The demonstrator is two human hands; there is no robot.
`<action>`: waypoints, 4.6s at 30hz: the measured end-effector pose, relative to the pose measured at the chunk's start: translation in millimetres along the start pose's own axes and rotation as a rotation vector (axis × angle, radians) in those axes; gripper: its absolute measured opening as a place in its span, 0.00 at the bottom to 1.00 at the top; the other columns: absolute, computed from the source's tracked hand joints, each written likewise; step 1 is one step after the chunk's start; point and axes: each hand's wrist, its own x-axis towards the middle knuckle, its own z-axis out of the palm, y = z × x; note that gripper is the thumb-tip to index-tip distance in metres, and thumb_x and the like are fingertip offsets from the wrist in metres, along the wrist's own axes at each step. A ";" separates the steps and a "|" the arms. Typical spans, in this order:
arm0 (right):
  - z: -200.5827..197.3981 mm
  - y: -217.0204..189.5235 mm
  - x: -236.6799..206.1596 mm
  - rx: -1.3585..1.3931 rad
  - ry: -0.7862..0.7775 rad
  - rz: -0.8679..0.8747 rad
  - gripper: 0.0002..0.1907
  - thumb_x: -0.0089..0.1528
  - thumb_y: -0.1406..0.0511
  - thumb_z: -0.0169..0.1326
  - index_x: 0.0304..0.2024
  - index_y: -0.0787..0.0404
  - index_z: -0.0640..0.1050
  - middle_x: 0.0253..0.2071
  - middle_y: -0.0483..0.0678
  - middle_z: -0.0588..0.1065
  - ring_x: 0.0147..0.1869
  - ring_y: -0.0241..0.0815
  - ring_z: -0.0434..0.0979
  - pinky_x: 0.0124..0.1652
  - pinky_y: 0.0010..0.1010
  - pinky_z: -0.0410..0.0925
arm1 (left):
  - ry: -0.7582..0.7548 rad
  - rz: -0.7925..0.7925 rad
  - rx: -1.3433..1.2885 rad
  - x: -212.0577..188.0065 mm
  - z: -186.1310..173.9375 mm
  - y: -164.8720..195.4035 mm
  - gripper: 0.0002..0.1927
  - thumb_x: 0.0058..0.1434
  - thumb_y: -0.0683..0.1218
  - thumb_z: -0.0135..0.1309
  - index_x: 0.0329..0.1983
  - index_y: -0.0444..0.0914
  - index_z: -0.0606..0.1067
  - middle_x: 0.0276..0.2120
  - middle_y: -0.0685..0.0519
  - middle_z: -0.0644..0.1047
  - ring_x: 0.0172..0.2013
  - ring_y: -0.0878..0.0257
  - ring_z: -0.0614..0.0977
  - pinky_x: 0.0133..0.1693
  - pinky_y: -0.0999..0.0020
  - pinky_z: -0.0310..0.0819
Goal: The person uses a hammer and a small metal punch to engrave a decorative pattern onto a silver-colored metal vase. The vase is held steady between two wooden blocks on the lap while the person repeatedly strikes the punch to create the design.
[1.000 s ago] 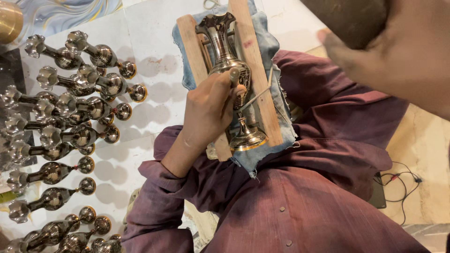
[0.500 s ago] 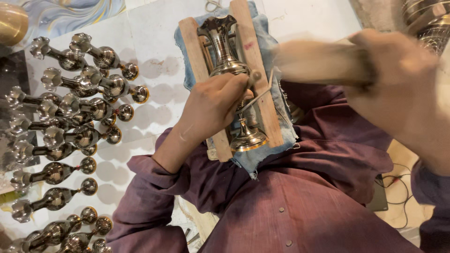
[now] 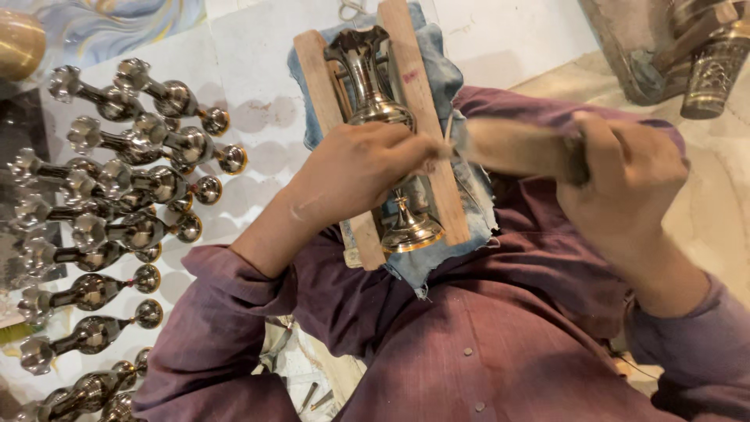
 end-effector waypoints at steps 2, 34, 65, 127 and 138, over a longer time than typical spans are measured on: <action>6.7 -8.8 -7.5 0.514 0.066 0.187 0.26 0.64 0.72 0.67 0.60 0.64 0.70 0.48 0.55 0.76 0.48 0.53 0.79 0.46 0.41 0.71 | -0.024 0.052 0.019 3.4 -2.4 -1.0 0.10 0.66 0.45 0.55 0.49 0.41 0.74 0.35 0.52 0.77 0.38 0.53 0.82 0.36 0.59 0.74; -89.6 -31.9 121.7 -0.291 -0.281 -0.370 0.29 0.52 0.62 0.68 0.55 0.59 0.77 0.38 0.47 0.77 0.39 0.47 0.79 0.39 0.37 0.72 | 0.450 -0.246 -0.097 -35.0 36.9 16.7 0.13 0.69 0.41 0.60 0.51 0.35 0.71 0.36 0.45 0.76 0.35 0.46 0.79 0.35 0.54 0.72; 37.8 18.4 -49.2 0.817 -0.480 0.893 0.25 0.59 0.64 0.69 0.52 0.67 0.71 0.40 0.52 0.77 0.39 0.43 0.77 0.39 0.35 0.71 | 1.337 -0.709 -0.777 -85.4 60.7 9.8 0.08 0.74 0.42 0.52 0.52 0.36 0.68 0.41 0.49 0.80 0.43 0.63 0.84 0.47 0.65 0.84; -46.6 23.7 108.6 -0.092 -0.307 -0.124 0.22 0.64 0.66 0.68 0.55 0.69 0.75 0.36 0.55 0.78 0.38 0.46 0.81 0.40 0.33 0.74 | 0.219 -0.221 -0.117 13.2 1.4 -15.3 0.13 0.70 0.46 0.56 0.52 0.39 0.67 0.31 0.47 0.75 0.31 0.45 0.80 0.31 0.52 0.72; 0.6 34.4 62.4 0.173 -0.292 0.094 0.29 0.60 0.63 0.67 0.59 0.70 0.72 0.41 0.63 0.77 0.40 0.57 0.82 0.41 0.42 0.75 | 0.059 -0.090 -0.092 34.3 -0.8 -25.8 0.10 0.66 0.44 0.55 0.48 0.39 0.71 0.33 0.49 0.77 0.35 0.48 0.82 0.33 0.51 0.71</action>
